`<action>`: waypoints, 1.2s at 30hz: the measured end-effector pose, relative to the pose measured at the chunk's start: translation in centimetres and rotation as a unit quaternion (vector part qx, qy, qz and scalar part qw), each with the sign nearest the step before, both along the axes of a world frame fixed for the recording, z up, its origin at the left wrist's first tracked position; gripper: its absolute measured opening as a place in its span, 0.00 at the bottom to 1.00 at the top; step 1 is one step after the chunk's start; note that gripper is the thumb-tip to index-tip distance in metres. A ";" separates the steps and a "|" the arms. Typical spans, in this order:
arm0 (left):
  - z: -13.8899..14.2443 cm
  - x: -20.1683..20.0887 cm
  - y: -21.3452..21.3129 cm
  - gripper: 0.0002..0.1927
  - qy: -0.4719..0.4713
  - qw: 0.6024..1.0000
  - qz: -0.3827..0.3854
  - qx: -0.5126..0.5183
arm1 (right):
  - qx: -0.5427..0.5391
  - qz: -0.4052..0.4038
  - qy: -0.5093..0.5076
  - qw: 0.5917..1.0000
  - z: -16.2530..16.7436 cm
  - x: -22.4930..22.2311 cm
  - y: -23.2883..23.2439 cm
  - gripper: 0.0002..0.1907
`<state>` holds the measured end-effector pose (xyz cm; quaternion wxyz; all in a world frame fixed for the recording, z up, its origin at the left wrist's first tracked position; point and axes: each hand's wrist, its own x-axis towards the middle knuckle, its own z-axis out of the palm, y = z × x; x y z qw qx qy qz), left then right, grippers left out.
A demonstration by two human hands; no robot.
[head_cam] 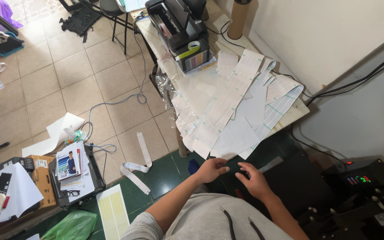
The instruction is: The person picks up printed transfer paper sheets from a table, places them on the lower platen of a heat press, and smooths them flat. They lower the press, wait, then lift the pressed sheets off and stack them on the table, repeating the cycle with additional sheets.
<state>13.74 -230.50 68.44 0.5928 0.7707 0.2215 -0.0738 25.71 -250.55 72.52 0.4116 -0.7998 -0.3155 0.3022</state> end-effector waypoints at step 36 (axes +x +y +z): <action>34.8 -1.9 -5.5 0.23 -0.614 0.677 -0.358 -0.191 | 0.057 -0.104 -0.007 0.993 -1.0 2.7 -4.5 0.25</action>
